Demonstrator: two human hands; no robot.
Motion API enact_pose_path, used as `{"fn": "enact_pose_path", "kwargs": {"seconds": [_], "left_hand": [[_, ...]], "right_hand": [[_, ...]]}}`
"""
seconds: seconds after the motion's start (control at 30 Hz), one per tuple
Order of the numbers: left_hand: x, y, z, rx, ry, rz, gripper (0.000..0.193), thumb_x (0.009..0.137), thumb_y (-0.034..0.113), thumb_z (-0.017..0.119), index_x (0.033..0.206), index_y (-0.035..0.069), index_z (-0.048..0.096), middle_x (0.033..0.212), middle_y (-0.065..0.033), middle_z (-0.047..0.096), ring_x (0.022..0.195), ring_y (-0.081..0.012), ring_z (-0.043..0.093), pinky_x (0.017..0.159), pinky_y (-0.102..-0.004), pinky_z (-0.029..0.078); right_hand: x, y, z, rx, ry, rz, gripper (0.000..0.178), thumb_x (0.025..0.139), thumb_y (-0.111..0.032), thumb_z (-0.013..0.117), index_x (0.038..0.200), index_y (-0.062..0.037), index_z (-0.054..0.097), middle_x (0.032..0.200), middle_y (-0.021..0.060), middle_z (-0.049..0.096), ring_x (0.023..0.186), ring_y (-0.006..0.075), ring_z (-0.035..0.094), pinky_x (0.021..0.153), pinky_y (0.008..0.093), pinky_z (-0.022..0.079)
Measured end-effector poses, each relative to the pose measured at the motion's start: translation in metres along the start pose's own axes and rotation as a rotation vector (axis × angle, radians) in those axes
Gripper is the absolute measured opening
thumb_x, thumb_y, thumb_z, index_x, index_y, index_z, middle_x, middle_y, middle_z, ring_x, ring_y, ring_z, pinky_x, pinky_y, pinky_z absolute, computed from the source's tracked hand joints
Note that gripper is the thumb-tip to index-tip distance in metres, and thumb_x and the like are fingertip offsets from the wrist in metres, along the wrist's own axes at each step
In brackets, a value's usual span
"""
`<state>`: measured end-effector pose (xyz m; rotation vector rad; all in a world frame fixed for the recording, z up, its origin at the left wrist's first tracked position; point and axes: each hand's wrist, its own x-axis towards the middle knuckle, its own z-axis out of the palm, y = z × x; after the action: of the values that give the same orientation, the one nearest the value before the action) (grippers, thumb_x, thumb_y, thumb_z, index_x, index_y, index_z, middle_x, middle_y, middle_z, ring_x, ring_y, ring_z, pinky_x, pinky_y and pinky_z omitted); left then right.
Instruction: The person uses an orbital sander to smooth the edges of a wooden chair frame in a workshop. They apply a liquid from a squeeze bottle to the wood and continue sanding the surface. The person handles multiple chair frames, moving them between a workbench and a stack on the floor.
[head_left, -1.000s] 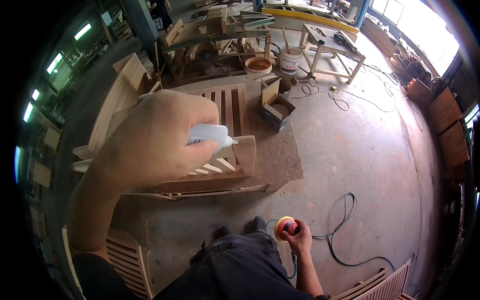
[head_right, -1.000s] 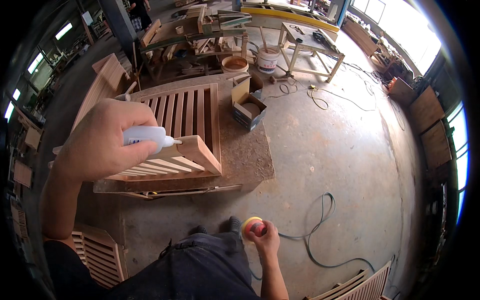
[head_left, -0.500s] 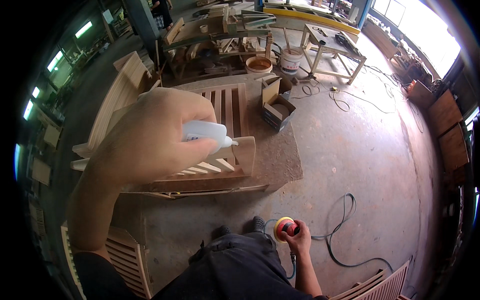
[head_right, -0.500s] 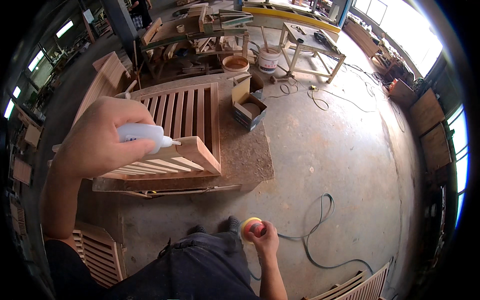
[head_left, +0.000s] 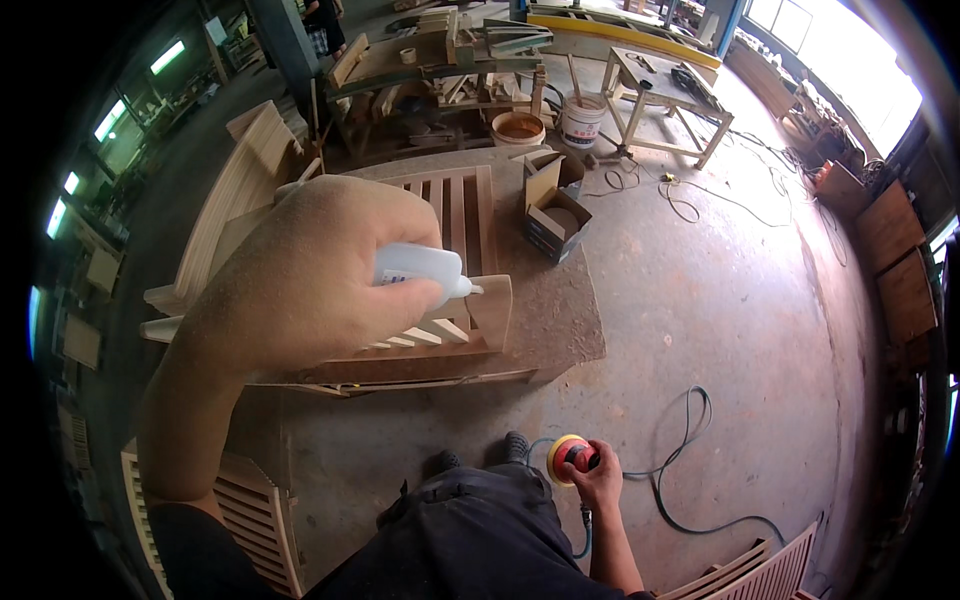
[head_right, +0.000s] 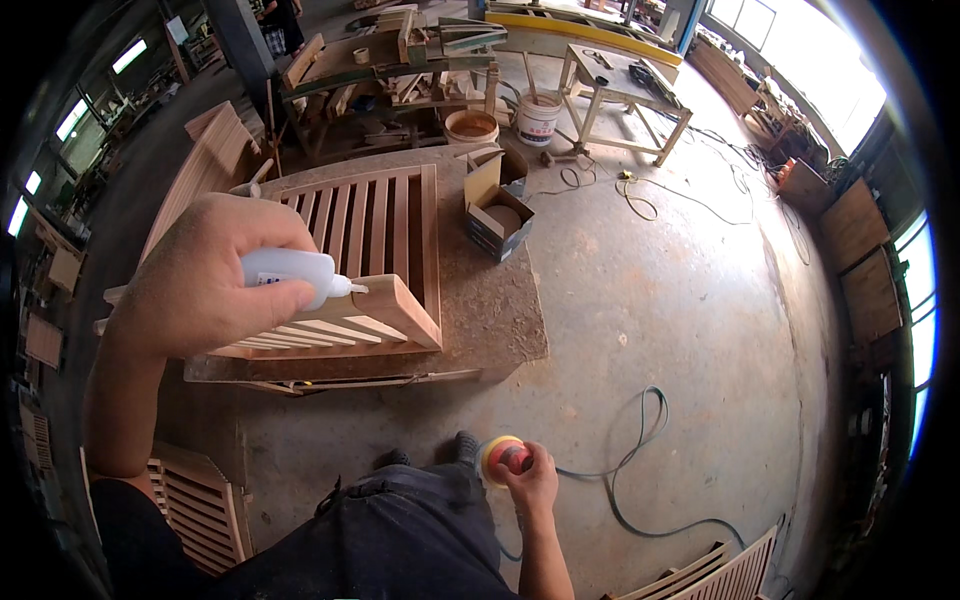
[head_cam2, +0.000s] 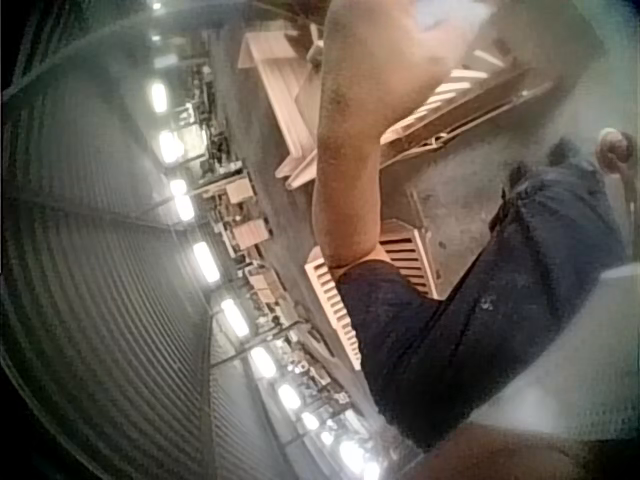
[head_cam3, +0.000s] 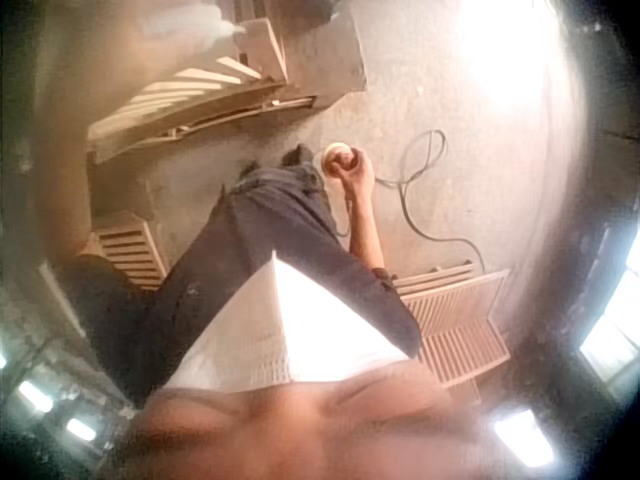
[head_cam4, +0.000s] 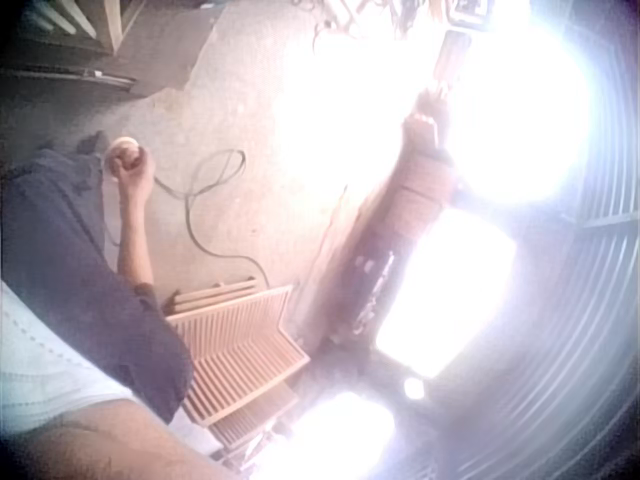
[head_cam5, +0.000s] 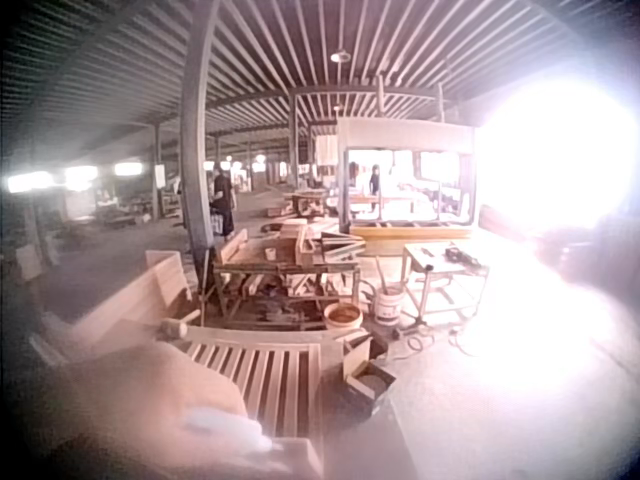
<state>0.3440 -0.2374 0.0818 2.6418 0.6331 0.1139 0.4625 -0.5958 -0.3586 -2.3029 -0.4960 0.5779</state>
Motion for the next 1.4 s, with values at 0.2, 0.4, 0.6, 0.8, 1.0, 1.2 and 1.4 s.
{"fn": "enact_pose_path", "kwargs": {"seconds": [0.2,0.4,0.6,0.8,1.0,1.2,1.4], "left_hand": [[0.002,-0.002,0.003,0.064,0.034,0.088,0.018,0.081,0.014,0.077,0.092,-0.001,0.077,0.081,-0.0127,0.074,0.074,-0.0213,0.07,0.072,-0.0372,0.055],[0.005,0.003,-0.001,0.07,-0.023,0.051,0.018,0.081,0.015,0.077,0.089,-0.002,0.077,0.08,-0.0133,0.073,0.073,-0.0228,0.069,0.07,-0.0374,0.054],[0.005,0.008,-0.003,0.076,-0.018,0.003,0.022,0.08,0.017,0.077,0.091,-0.002,0.078,0.08,-0.0139,0.073,0.074,-0.0235,0.069,0.071,-0.0392,0.054],[0.006,0.004,-0.002,0.09,-0.005,0.067,0.021,0.08,0.014,0.076,0.092,-0.003,0.078,0.081,-0.0149,0.073,0.075,-0.0237,0.069,0.073,-0.0383,0.055],[0.005,0.004,0.0,0.102,0.016,0.064,0.021,0.08,0.013,0.076,0.093,-0.004,0.077,0.082,-0.0154,0.073,0.075,-0.0243,0.07,0.073,-0.038,0.055],[0.002,0.002,0.0,0.113,0.031,0.093,0.022,0.08,0.015,0.075,0.094,-0.002,0.078,0.084,-0.0162,0.074,0.077,-0.0241,0.071,0.074,-0.039,0.056],[0.001,0.003,-0.005,0.101,-0.023,0.028,0.025,0.08,0.019,0.075,0.095,-0.002,0.078,0.083,-0.0156,0.073,0.077,-0.0259,0.07,0.075,-0.0403,0.056]], "right_hand": [[-0.002,0.001,0.001,-0.002,-0.009,0.004,0.067,0.071,-0.022,0.098,0.13,-0.0079,0.07,0.124,0.0182,0.072,0.115,0.0371,0.071,0.1,0.0454,0.057],[-0.002,0.002,0.003,-0.006,-0.005,0.021,0.068,0.07,-0.023,0.096,0.13,-0.0061,0.07,0.121,0.0191,0.074,0.114,0.0368,0.072,0.102,0.0449,0.058],[-0.004,0.003,0.002,-0.02,-0.014,0.019,0.07,0.07,-0.024,0.097,0.131,-0.0061,0.069,0.121,0.0187,0.074,0.114,0.0367,0.072,0.102,0.0451,0.058],[-0.003,0.007,0.003,-0.033,-0.005,0.024,0.07,0.069,-0.026,0.098,0.13,-0.0057,0.07,0.121,0.0184,0.074,0.113,0.0364,0.073,0.101,0.0454,0.058],[-0.002,0.006,0.003,-0.021,-0.002,0.008,0.07,0.069,-0.025,0.098,0.13,-0.0049,0.07,0.12,0.0184,0.074,0.112,0.0359,0.073,0.101,0.0451,0.058],[-0.002,-0.003,-0.001,-0.015,-0.02,0.018,0.07,0.07,-0.023,0.096,0.132,-0.0048,0.069,0.122,0.0195,0.074,0.113,0.0367,0.073,0.102,0.0449,0.058],[-0.001,-0.007,-0.003,0.004,-0.023,0.026,0.069,0.071,-0.024,0.096,0.132,-0.0043,0.069,0.122,0.0199,0.074,0.113,0.0372,0.072,0.102,0.0457,0.058]]}}
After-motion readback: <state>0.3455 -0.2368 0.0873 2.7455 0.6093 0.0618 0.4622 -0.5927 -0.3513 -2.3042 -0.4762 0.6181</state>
